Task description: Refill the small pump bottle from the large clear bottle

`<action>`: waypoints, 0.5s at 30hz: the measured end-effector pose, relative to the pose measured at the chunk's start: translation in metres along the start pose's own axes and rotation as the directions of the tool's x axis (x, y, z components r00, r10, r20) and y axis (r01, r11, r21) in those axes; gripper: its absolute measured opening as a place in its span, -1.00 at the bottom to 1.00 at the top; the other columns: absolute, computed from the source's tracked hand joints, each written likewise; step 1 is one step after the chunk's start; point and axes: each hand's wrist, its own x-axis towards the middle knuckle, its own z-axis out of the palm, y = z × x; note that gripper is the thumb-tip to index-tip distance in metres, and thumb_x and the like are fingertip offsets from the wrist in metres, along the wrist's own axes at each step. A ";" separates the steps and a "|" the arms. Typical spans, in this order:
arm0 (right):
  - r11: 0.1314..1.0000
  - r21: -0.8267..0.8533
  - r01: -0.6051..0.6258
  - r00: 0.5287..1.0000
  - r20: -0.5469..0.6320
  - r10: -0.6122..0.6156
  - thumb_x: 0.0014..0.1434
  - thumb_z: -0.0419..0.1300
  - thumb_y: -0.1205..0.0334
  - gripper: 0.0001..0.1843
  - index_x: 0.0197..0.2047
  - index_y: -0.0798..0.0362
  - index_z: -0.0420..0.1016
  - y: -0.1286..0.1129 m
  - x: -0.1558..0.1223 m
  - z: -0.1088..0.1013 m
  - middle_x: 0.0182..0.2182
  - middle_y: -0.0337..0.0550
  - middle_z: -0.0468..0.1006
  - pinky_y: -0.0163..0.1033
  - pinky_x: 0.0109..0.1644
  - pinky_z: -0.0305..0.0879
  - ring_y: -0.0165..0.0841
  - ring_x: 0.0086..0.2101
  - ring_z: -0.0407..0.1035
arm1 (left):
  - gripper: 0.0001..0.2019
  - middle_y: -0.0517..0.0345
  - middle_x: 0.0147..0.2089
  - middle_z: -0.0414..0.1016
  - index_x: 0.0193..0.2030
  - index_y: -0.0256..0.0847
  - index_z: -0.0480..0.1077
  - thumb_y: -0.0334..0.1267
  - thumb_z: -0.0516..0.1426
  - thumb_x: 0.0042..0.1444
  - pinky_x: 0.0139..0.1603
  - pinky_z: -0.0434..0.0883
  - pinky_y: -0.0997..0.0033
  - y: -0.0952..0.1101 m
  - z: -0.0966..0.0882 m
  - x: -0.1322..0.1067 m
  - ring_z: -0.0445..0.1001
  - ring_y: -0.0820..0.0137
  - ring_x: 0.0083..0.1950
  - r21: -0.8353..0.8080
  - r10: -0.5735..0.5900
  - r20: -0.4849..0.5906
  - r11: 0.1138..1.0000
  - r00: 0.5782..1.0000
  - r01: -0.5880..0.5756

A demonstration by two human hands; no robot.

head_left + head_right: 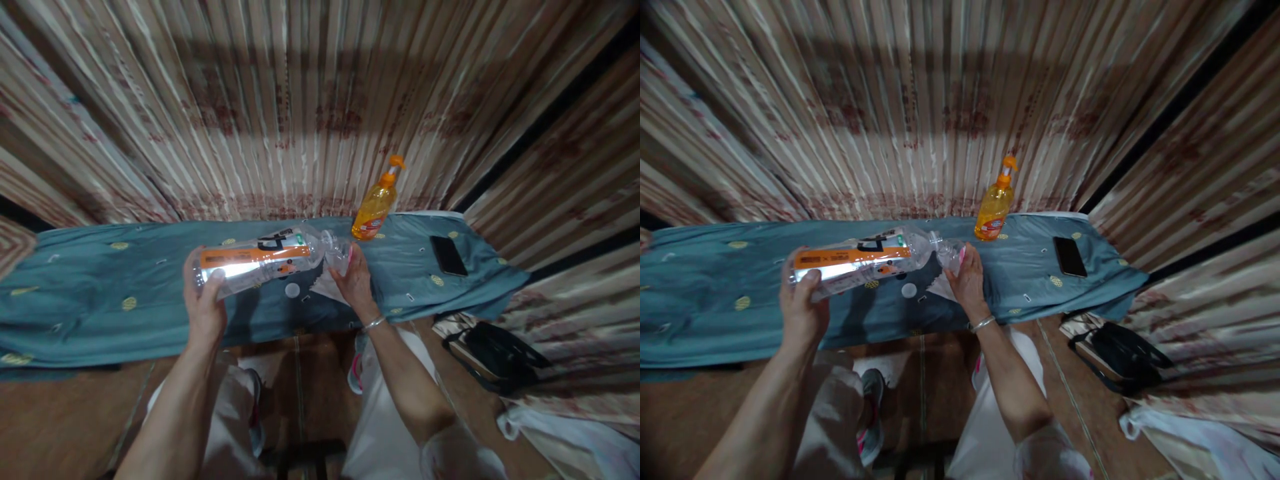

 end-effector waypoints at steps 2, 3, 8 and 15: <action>1.000 -0.002 0.011 1.000 -0.002 -0.011 0.27 0.31 0.08 -0.13 0.46 0.30 0.06 0.000 0.000 -0.001 0.34 0.47 0.36 0.28 0.43 0.30 0.11 0.34 0.34 | -0.27 -0.05 0.19 0.50 0.25 -0.13 0.37 0.15 0.38 0.00 0.29 0.43 0.01 0.001 0.000 0.000 0.53 0.11 0.14 -0.084 -0.064 -0.011 0.995 0.998 0.062; 1.000 -0.003 0.015 1.000 -0.003 -0.015 0.28 0.30 0.07 -0.14 0.46 0.28 0.05 0.001 0.000 -0.001 0.34 0.47 0.36 0.28 0.43 0.30 0.10 0.34 0.33 | -0.26 -0.04 0.19 0.50 0.24 -0.13 0.38 0.12 0.41 -0.04 0.30 0.42 0.01 0.002 0.001 0.000 0.52 0.11 0.15 -0.132 -0.097 -0.019 0.987 0.995 0.094; 1.000 -0.006 0.021 1.000 -0.014 -0.021 0.33 0.24 0.01 -0.16 0.47 0.26 0.03 0.001 -0.002 0.001 0.33 0.45 0.38 0.30 0.41 0.33 0.09 0.32 0.35 | -0.31 -0.02 0.20 0.50 0.19 -0.08 0.42 0.07 0.42 -0.08 0.31 0.41 0.01 0.005 0.002 0.001 0.50 0.06 0.21 -0.157 -0.126 -0.044 0.981 0.991 0.118; 0.999 -0.007 0.049 0.998 -0.045 -0.049 0.35 0.22 -0.01 -0.17 0.47 0.28 0.03 0.002 -0.005 0.002 0.32 0.47 0.39 0.31 0.40 0.33 0.11 0.32 0.36 | -0.25 0.00 0.08 0.52 0.16 -0.14 0.44 0.09 0.45 -0.16 0.28 0.41 -0.01 0.009 0.004 0.002 0.53 0.07 0.11 -0.188 -0.168 -0.040 0.970 0.985 0.157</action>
